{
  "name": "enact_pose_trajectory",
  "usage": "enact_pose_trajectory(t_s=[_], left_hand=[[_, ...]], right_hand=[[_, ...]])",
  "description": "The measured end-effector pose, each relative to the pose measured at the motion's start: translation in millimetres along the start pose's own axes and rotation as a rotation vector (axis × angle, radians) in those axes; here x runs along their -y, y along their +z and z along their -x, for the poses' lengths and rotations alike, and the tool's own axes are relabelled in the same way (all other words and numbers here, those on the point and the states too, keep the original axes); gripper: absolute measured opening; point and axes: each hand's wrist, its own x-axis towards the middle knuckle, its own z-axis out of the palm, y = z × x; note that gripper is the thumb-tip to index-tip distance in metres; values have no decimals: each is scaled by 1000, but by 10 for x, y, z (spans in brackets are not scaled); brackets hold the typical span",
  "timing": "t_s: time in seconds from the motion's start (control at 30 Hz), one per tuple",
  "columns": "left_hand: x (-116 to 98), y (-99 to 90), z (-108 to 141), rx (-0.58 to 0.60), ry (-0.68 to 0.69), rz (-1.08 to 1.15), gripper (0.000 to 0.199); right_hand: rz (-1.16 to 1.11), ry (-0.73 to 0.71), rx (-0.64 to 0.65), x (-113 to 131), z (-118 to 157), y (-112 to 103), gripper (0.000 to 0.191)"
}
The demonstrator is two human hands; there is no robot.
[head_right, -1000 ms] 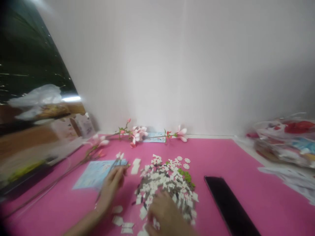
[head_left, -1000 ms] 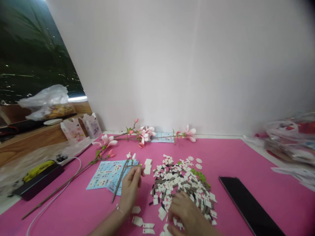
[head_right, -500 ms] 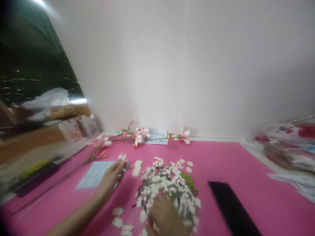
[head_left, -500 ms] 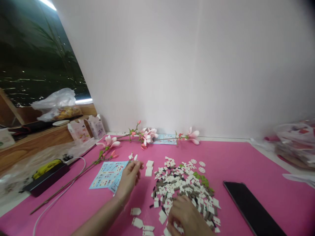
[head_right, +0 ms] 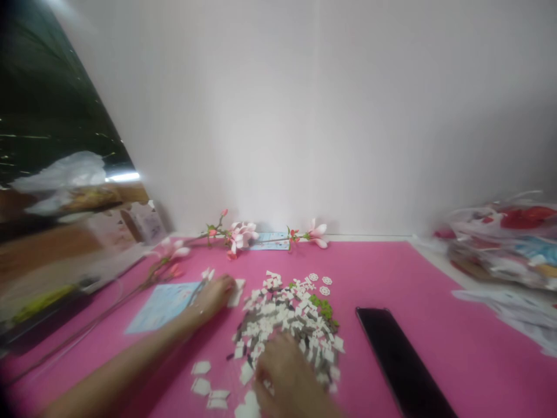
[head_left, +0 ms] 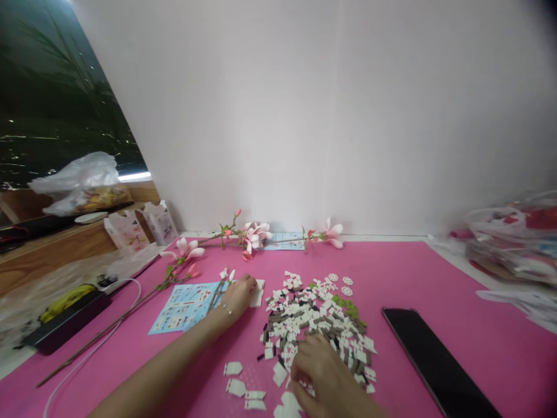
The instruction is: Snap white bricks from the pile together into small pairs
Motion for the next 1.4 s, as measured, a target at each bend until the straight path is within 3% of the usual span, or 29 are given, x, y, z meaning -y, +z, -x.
enact_pose_trajectory(t_s=[0.37, 0.5, 0.6, 0.63, 0.73, 0.83, 1.07, 1.23, 1.4], left_hand=[[6, -77, 140, -123, 62, 1, 14], [-158, -103, 393, -134, 140, 81, 14], [-333, -95, 609, -92, 233, 140, 16], [-386, -88, 671, -74, 269, 157, 18], [-512, -66, 806, -24, 366, 188, 20], [-577, -47, 876, -6, 416, 202, 21], [-444, -84, 880, 21, 324, 208, 8], [-250, -86, 857, 39, 214, 137, 16], [-199, -26, 840, 59, 147, 97, 18]], right_hand=[[17, 42, -24, 8, -19, -34, 15], [22, 170, -104, -53, -46, -46, 15], [-29, 261, -158, -83, -54, -57, 3], [-50, 279, -167, -84, -55, -61, 9], [-86, 273, -160, -66, -62, -71, 20], [-72, 243, -133, -45, -75, -74, 9], [-16, 255, -149, -70, -77, -58, 5], [43, 291, -189, -100, -69, -47, 6], [92, 341, -204, -111, -69, -69, 9]])
